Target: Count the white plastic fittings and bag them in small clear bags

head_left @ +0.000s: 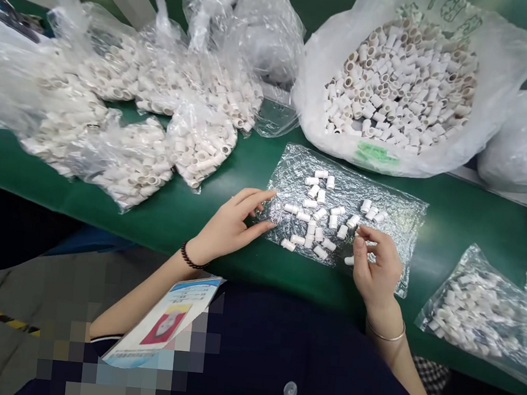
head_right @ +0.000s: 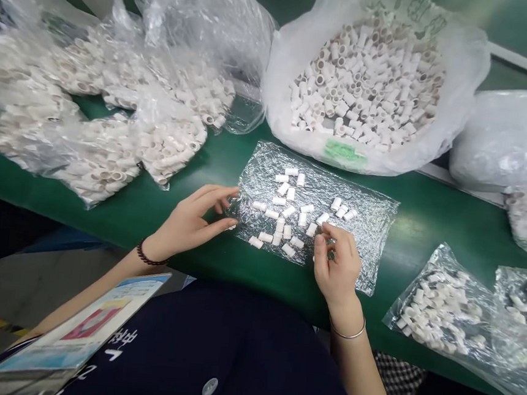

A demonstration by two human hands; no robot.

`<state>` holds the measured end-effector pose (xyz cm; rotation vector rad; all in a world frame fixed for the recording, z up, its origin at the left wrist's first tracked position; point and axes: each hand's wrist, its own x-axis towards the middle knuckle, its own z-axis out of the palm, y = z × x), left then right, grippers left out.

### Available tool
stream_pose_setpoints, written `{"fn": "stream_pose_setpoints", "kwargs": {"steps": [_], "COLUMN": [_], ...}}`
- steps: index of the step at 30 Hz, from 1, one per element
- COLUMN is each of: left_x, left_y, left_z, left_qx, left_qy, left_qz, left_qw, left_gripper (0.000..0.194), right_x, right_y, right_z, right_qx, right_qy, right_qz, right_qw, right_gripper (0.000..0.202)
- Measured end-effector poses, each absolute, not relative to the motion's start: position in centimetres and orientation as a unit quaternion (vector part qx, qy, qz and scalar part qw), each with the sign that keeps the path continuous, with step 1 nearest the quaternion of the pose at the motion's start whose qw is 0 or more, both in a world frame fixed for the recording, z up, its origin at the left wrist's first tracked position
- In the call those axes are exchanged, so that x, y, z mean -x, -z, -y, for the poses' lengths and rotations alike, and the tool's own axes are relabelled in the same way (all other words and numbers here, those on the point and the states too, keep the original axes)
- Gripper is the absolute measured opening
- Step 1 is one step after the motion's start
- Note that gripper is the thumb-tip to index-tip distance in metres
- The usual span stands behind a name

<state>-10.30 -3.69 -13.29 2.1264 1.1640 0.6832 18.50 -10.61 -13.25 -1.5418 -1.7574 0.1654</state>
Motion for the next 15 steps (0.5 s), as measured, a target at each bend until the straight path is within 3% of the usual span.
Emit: {"fn": "stream_pose_setpoints", "kwargs": {"steps": [3,10,15], "left_x": [11.7,11.3,9.7], "left_y": [12.9,13.2,13.5], "left_z": [4.7,6.7,6.7], "left_qx": [-0.821,-0.806,-0.806], "left_qy": [-0.221,-0.174,-0.169], "left_qz": [-0.432,-0.461,-0.469], "left_qw": [0.302,0.329,0.320], "left_gripper": [0.042,0.068,0.083], "right_x": [-19.2,-21.7,-24.0], "right_y": [13.9,14.5,13.3], "right_z": [11.5,14.0,15.2], "right_qx": [0.607,0.615,0.639], "right_qy": [-0.083,-0.053,-0.116], "right_qz": [0.693,0.721,0.735], "right_qw": [0.379,0.316,0.197], "right_gripper": [0.018,0.037,0.048]}}
